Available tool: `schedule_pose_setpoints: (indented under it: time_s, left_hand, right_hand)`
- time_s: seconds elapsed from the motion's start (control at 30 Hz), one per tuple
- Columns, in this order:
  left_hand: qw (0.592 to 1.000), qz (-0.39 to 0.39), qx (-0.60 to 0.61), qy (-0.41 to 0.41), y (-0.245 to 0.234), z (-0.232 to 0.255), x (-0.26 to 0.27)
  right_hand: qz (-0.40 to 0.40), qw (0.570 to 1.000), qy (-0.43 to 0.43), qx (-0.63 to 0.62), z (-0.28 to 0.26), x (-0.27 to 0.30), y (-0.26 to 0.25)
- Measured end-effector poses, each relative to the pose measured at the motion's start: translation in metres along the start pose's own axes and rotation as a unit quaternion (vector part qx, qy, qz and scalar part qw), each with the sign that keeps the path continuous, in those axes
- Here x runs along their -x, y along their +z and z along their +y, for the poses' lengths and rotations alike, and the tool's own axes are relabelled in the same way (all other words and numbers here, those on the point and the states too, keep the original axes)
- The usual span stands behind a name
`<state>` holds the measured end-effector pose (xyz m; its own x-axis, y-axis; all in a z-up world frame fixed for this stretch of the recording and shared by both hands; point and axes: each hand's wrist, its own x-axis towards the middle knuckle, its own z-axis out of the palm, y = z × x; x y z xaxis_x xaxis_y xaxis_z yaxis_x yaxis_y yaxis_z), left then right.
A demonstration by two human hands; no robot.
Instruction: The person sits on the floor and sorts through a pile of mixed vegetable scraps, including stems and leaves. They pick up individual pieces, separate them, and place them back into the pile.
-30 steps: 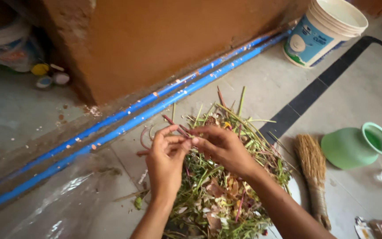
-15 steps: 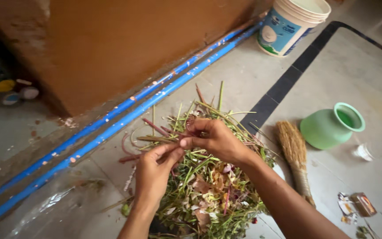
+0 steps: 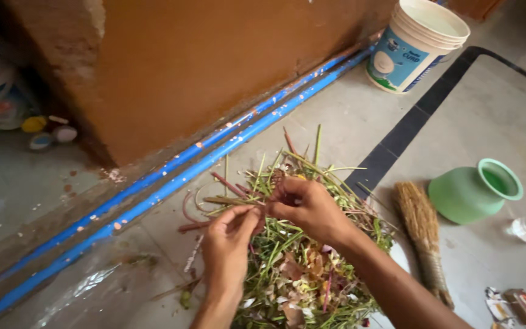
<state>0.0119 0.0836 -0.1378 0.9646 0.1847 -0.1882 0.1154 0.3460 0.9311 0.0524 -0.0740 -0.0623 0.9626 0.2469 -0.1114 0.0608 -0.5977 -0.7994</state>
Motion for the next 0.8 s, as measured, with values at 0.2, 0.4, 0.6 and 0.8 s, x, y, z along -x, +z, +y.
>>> schedule_pose_setpoints:
  time_s: [0.2, 0.4, 0.6, 0.8]
  left_hand:
    - [0.988, 0.045, 0.136, -0.064, 0.006, -0.006, 0.006]
    - [0.966, 0.111, 0.222, -0.074, -0.014, 0.0, -0.011]
    - [0.998, -0.002, -0.033, -0.059, -0.036, 0.025, -0.019]
    - [0.949, -0.098, -0.28, 0.107, 0.019, 0.017, 0.017]
  right_hand:
    - [-0.014, 0.999, 0.038, 0.001, -0.001, 0.003, 0.004]
    - [-0.038, 0.997, 0.058, 0.022, 0.016, 0.003, -0.007]
    - [0.107, 0.978, 0.178, 0.003, 0.012, 0.009, -0.061]
    - [-0.088, 0.981, -0.077, 0.156, -0.008, 0.013, -0.05]
